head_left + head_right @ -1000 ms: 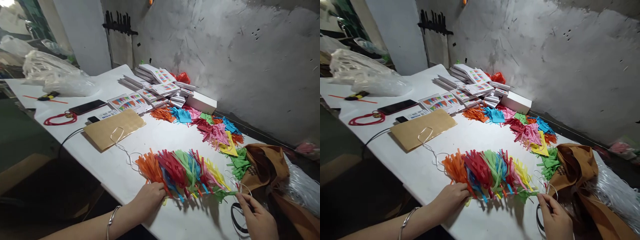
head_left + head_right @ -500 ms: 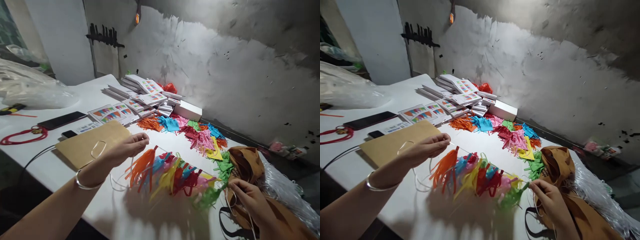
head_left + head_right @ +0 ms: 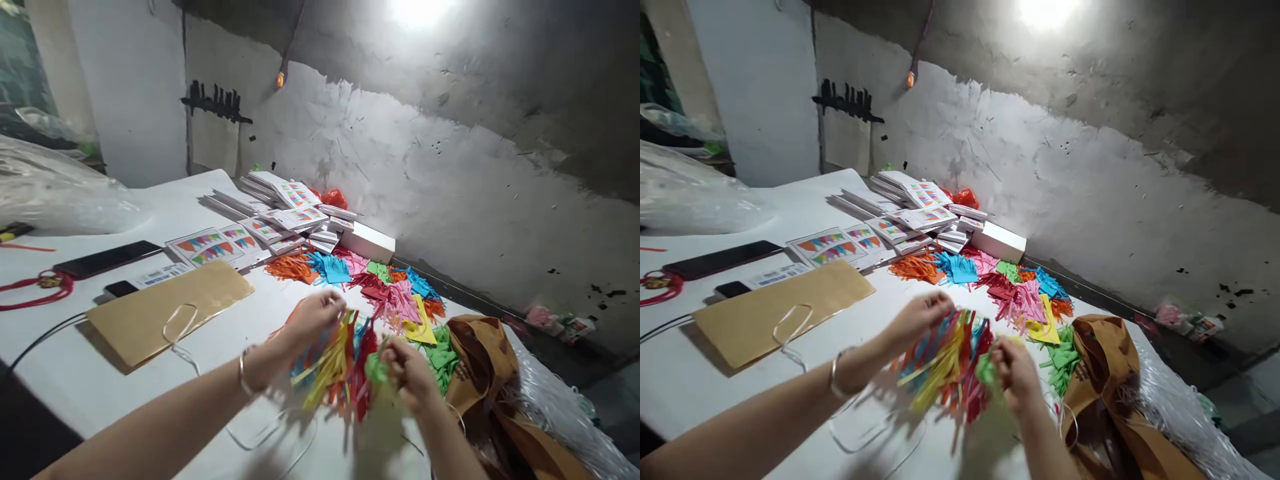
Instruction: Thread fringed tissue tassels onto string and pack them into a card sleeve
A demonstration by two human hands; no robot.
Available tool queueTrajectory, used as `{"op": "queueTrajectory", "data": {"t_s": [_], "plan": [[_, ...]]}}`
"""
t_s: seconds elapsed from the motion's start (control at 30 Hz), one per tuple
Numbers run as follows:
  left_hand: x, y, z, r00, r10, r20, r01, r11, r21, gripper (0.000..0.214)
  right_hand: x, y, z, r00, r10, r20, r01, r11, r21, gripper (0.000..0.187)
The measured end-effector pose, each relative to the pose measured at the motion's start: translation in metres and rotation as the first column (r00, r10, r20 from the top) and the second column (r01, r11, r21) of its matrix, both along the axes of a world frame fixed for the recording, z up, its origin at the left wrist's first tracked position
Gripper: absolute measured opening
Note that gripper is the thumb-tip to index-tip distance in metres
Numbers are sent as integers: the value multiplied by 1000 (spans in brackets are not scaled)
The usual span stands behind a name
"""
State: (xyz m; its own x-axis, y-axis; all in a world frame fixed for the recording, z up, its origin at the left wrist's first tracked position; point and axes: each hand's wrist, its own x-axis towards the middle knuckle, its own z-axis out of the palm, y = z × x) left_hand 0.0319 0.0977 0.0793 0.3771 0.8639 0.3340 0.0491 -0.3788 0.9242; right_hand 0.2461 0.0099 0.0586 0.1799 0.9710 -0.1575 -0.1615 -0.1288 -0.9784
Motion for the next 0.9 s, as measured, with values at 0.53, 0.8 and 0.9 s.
{"op": "queueTrajectory", "data": {"t_s": [0.53, 0.8, 0.9], "plan": [[-21, -51, -5, 862, -242, -445, 442, 789, 426, 26, -26, -36, -16, 876, 363, 318, -353, 931, -92, 52], [47, 11, 10, 645, -617, -451, 754, 608, 247, 32, 8, -30, 64, 737, 194, 647, -322, 943, 84, 30], [48, 16, 17, 683, -569, -458, 722, 622, 304, 26, 20, -36, 71, 791, 104, 602, -257, 951, 174, 32]]}}
